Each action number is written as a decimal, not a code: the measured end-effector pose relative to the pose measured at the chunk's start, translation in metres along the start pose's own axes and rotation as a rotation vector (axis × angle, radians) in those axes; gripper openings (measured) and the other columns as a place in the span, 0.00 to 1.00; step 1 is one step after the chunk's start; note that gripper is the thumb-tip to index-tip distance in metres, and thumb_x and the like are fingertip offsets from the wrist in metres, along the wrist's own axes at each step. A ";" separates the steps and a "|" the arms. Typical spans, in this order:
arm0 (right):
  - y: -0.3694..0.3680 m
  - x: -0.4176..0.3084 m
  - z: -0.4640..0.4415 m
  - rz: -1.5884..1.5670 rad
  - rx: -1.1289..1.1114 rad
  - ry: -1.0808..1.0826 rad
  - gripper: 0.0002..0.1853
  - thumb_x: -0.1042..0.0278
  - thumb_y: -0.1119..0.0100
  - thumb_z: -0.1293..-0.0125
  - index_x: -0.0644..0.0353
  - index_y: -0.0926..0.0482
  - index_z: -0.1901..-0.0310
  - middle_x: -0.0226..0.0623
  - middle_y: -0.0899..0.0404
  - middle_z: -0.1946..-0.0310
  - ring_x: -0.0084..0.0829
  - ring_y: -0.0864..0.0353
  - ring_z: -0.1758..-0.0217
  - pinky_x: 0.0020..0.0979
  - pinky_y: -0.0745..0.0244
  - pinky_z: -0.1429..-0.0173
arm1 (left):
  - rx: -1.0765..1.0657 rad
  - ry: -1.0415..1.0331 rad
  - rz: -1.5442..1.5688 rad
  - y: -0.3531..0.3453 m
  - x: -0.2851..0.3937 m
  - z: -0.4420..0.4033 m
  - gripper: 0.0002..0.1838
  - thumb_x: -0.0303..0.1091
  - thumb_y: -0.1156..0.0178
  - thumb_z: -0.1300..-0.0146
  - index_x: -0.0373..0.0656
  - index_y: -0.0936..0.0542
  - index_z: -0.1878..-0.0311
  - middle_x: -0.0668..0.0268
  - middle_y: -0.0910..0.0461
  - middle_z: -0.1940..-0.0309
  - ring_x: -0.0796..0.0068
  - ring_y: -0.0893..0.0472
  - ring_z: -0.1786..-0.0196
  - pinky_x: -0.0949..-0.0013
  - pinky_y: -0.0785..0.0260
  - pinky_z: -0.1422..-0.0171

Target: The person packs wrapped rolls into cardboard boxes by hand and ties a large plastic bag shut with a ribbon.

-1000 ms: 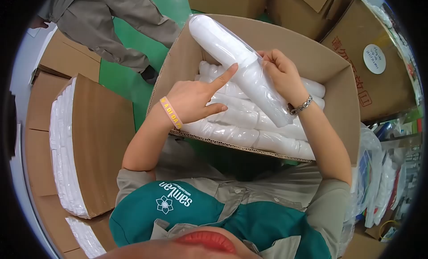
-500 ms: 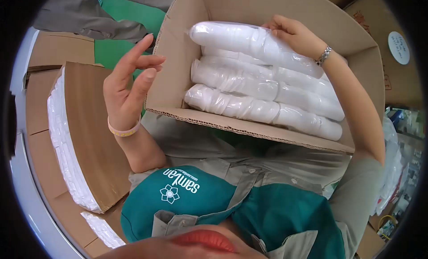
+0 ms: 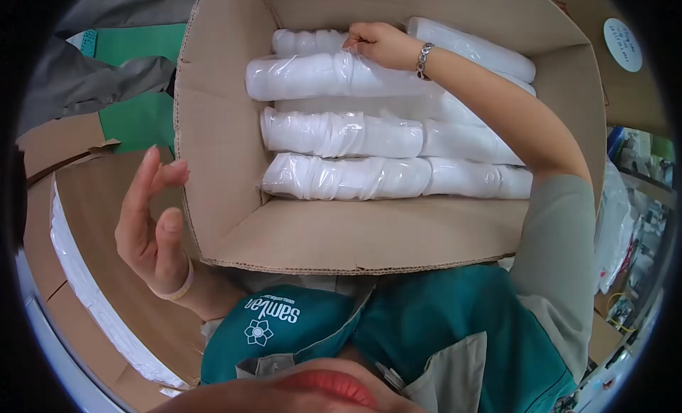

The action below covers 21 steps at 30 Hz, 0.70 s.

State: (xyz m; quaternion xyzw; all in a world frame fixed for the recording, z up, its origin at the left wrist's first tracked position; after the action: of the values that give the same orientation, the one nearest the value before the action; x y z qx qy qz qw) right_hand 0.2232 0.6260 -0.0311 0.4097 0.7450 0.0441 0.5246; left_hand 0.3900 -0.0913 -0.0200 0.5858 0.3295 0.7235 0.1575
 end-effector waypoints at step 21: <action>-0.030 0.154 -0.048 1.216 -0.088 0.047 0.16 0.60 0.57 0.42 0.46 0.30 0.52 0.42 0.34 0.48 0.45 0.35 0.45 0.41 0.40 0.44 | 0.130 0.028 -0.136 -0.004 -0.001 -0.002 0.18 0.35 0.51 0.39 0.36 0.30 0.48 0.62 0.26 0.57 0.77 0.28 0.56 0.75 0.36 0.54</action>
State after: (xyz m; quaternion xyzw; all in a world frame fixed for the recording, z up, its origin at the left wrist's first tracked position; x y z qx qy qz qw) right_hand 0.1497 0.7253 -0.1392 0.7386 0.3866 0.3754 0.4051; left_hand 0.3879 -0.0895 -0.0241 0.5609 0.4170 0.6963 0.1632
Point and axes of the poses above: each hand's wrist, its own z-axis away from the middle knuckle, its own y-axis out of the back of the hand, x = y × z, the point moved 1 cm from there along -z, towards the middle knuckle
